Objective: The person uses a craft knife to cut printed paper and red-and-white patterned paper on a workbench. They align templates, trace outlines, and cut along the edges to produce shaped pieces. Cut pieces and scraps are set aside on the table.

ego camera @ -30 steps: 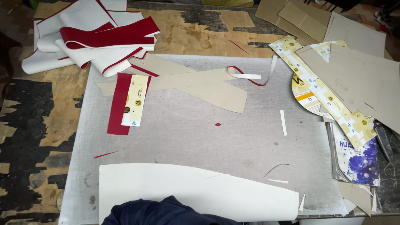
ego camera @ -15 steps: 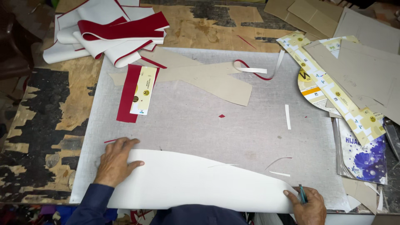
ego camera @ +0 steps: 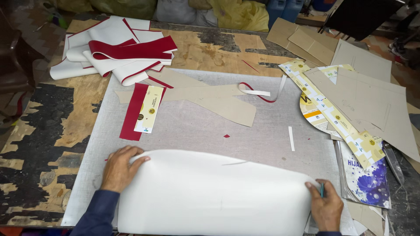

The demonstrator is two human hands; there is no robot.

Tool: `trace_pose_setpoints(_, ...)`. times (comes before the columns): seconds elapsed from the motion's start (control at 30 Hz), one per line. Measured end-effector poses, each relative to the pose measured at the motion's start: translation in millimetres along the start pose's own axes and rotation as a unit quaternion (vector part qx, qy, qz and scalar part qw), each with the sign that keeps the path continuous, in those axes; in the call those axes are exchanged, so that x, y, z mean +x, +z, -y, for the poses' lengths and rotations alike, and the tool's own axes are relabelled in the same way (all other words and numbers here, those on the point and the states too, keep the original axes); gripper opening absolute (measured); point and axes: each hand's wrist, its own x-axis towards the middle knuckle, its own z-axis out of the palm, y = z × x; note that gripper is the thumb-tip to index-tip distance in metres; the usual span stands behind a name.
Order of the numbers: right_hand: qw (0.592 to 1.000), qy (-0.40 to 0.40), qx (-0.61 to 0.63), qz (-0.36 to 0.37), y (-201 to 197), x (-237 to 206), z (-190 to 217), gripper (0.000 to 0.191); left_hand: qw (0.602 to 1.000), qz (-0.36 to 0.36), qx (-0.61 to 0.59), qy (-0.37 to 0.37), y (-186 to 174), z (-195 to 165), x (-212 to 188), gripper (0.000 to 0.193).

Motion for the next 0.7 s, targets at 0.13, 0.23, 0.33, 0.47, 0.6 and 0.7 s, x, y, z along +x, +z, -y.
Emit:
trace_pose_setpoints(0.13, 0.994, -0.055, -0.093, -0.017, 12, 47, 50, 0.017, 0.995, -0.058, 0.045, 0.061, 19, -17, 34, 0.023)
trace_pose_setpoints(0.23, 0.964, -0.165, -0.174, -0.111, 34, 61, 106, 0.026, 0.988, -0.136, 0.042, 0.059, 33, -23, 38, 0.021)
trace_pose_setpoints(0.33, 0.947, -0.296, -0.089, -0.087, 68, 60, 170, 0.031, 0.981, -0.186, 0.056, 0.009, 41, -21, 29, 0.025)
trace_pose_setpoints(0.47, 0.907, -0.415, -0.036, 0.070, 126, 83, 281, 0.044, 0.973, -0.216, 0.075, -0.027, 44, -18, 35, 0.021)
trace_pose_setpoints(0.6, 0.843, -0.521, -0.050, 0.121, 173, 108, 372, 0.061, 0.966, -0.251, 0.056, -0.024, 44, -13, 42, 0.026)
trace_pose_setpoints(0.7, 0.832, -0.512, -0.091, 0.194, 190, 113, 406, 0.062, 0.963, -0.261, 0.034, -0.050, 43, -9, 44, 0.026)
